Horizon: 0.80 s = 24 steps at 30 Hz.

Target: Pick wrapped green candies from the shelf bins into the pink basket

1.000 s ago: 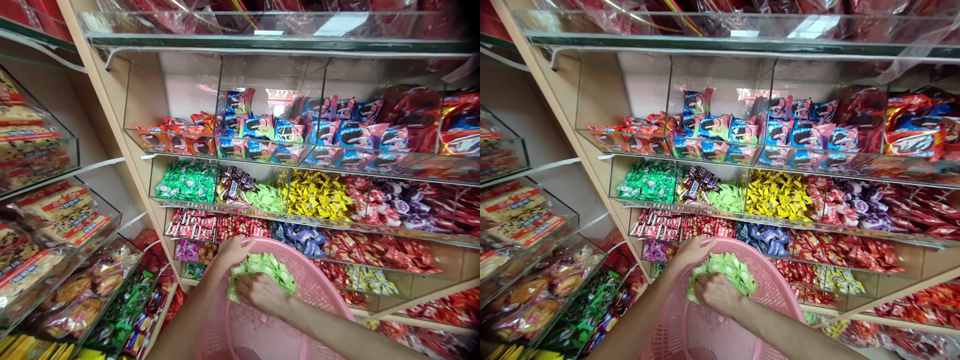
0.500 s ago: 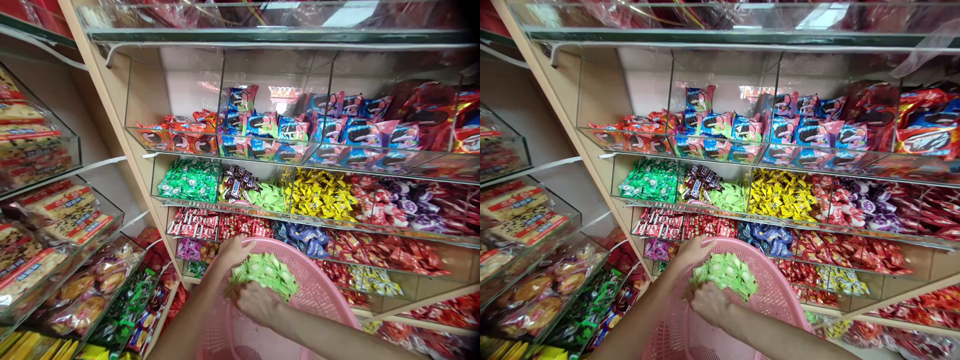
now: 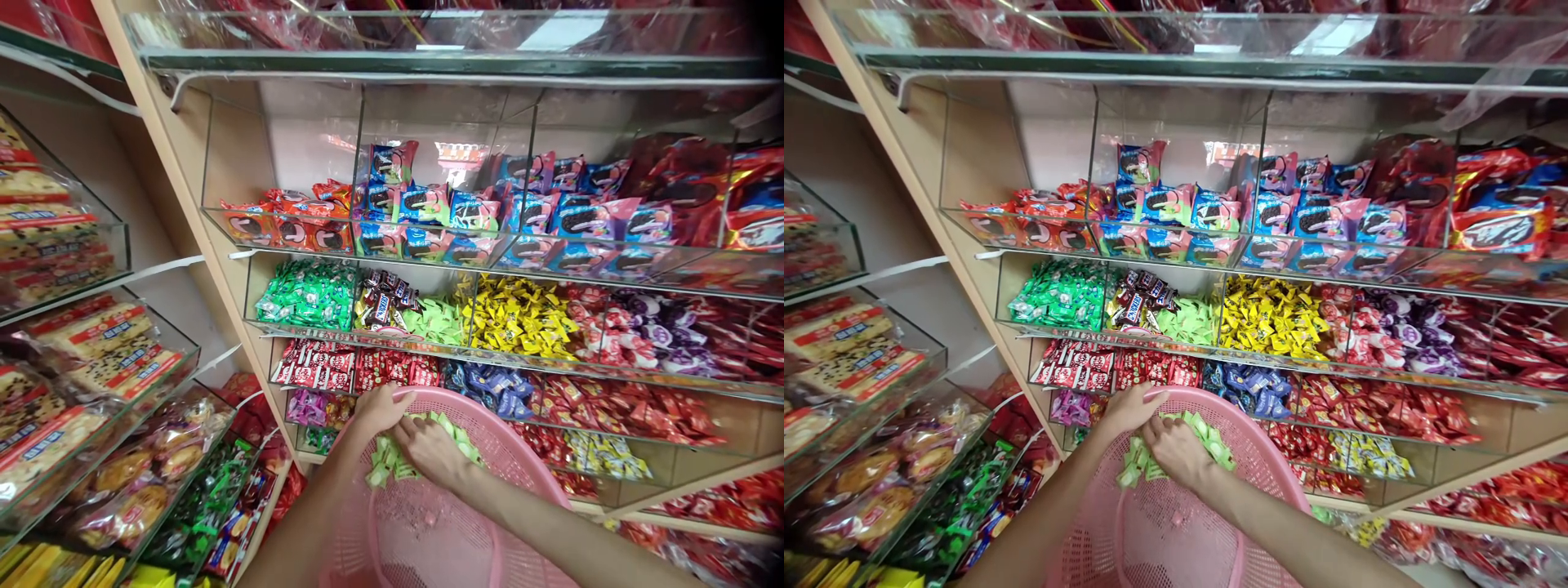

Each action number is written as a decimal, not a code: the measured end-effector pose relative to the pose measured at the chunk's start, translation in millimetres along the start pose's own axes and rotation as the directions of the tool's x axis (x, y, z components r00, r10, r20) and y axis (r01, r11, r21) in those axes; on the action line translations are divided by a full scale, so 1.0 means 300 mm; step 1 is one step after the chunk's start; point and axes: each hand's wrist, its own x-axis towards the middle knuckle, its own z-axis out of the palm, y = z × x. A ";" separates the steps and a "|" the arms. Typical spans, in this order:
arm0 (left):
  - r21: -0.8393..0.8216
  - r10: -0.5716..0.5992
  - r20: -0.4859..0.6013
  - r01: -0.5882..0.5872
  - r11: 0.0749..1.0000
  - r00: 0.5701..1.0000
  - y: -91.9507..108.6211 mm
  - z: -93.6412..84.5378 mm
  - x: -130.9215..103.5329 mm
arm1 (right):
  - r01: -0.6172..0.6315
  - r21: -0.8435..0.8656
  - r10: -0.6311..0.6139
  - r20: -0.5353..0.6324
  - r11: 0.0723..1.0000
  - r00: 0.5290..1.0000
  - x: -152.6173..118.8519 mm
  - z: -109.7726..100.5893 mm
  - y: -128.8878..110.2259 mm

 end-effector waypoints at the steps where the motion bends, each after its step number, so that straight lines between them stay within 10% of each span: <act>1: 0.007 0.002 -0.005 -0.002 1.000 1.000 -0.001 0.001 0.000 | 0.047 0.008 -0.046 -0.032 0.999 0.998 -0.005 0.001 -0.008; 13: 0.000 -0.024 -0.013 0.024 1.000 1.000 -0.016 0.012 0.012 | 0.185 0.065 -0.170 -0.184 0.981 0.968 0.013 0.097 -0.090; 24: 0.008 -0.010 -0.007 0.010 1.000 1.000 -0.007 0.007 0.013 | 0.153 0.125 -0.122 -0.227 0.980 0.966 0.003 0.021 0.044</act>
